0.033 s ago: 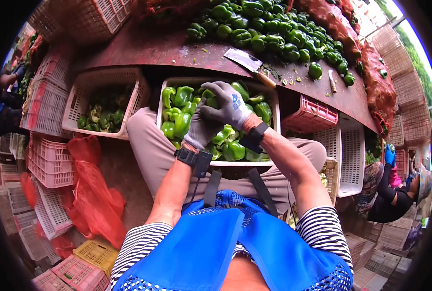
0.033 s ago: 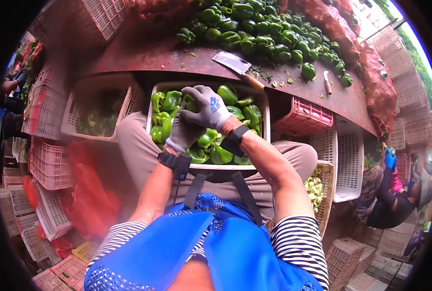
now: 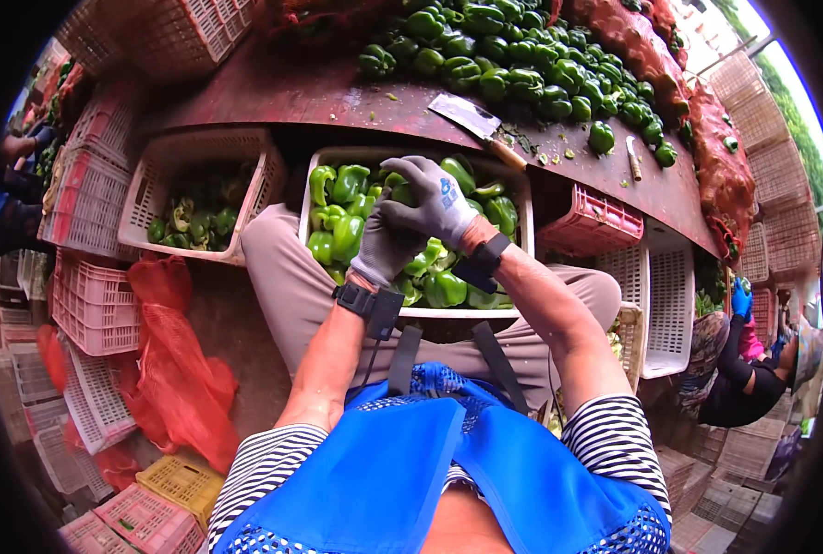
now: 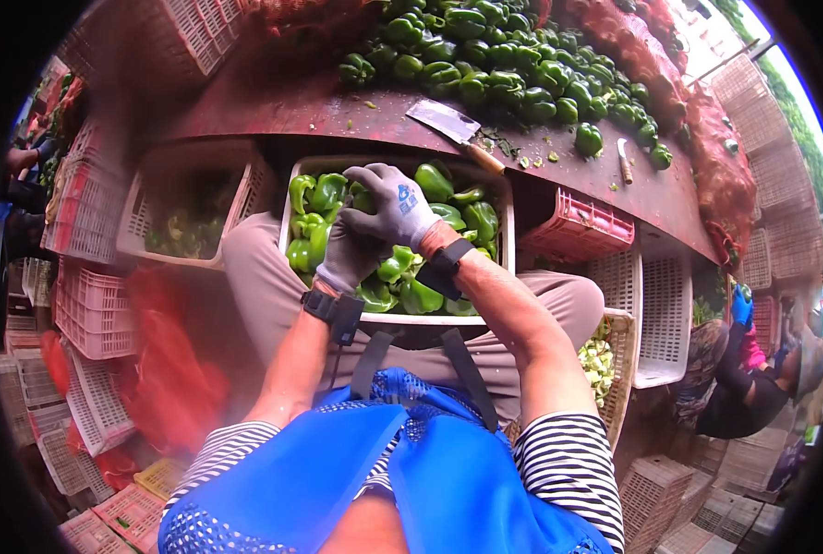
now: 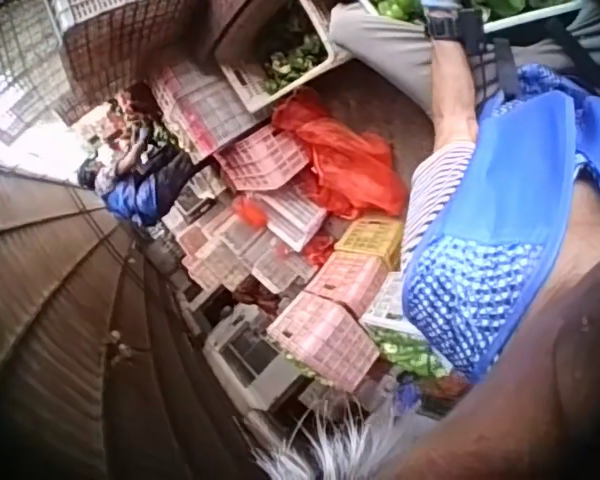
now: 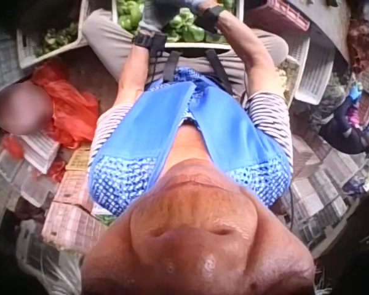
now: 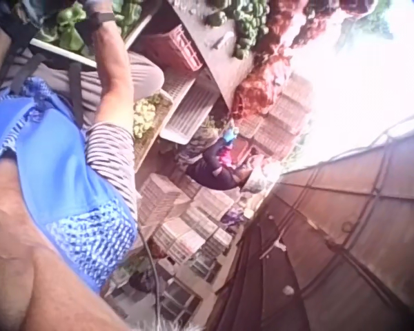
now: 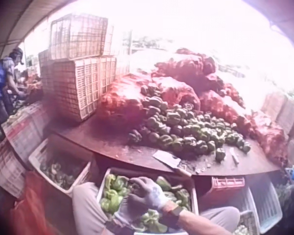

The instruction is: The recorder is sorting green bell peppers, removing stems and seeds with a cleaver, and placing them into a crate.

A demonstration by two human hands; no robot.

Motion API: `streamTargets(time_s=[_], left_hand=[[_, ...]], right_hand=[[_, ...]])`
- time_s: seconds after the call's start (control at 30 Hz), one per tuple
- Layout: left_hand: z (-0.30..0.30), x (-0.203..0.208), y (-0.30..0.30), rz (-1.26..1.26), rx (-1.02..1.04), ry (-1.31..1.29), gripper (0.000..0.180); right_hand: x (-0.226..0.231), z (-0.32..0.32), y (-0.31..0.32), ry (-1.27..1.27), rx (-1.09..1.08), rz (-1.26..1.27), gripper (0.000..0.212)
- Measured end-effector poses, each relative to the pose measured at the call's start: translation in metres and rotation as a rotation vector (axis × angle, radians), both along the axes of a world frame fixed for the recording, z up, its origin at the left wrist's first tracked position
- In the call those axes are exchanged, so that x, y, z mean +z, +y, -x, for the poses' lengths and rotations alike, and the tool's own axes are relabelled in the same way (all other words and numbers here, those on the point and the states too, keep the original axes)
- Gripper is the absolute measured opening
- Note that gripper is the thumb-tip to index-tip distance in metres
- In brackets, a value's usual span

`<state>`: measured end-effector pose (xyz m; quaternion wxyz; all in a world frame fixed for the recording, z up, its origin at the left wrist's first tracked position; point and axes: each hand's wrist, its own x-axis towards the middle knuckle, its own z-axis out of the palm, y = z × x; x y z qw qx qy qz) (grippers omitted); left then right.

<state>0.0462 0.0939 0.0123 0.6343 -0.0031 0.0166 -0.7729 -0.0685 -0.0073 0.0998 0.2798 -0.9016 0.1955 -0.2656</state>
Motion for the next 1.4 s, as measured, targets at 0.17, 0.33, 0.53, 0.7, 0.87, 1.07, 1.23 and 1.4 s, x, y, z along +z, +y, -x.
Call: streamTargets(time_s=[0.17, 0.33, 0.53, 0.7, 0.87, 1.07, 1.23, 1.4], left_hand=[[-0.008, -0.009, 0.005, -0.121, 0.059, -0.04, 0.054], [-0.004, -0.018, 0.005, -0.293, 0.105, -0.159, 0.061], [0.023, -0.042, 0.008, -0.659, 0.147, -0.382, 0.037], [0.012, -0.041, 0.017, -0.431, 0.187, -0.638, 0.033], [-0.016, -0.022, 0.018, -0.18, 0.053, -1.48, 0.066], [-0.011, 0.016, 0.012, -0.281, 0.018, -2.57, 0.089], [-0.018, -0.005, 0.0, -0.083, 0.393, -1.841, 0.075], [0.017, 0.034, 0.013, 0.023, 0.19, -0.4, 0.059]], right_hand=[[-0.015, -0.021, 0.01, -0.012, -0.115, -0.022, 0.049], [-0.037, -0.037, 0.02, 0.16, -0.305, -0.152, 0.05], [-0.063, -0.04, 0.011, 0.375, -0.547, -0.447, 0.057], [-0.064, -0.031, 0.001, 0.105, -0.65, -0.626, 0.052], [-0.11, -0.006, -0.038, -0.63, -0.604, -1.221, 0.038], [-0.065, 0.017, -0.039, -0.733, -0.307, -1.588, 0.038], [-0.042, 0.027, -0.029, -0.577, -0.145, -1.842, 0.051], [-0.045, 0.023, -0.025, -0.407, -0.216, -1.76, 0.042]])
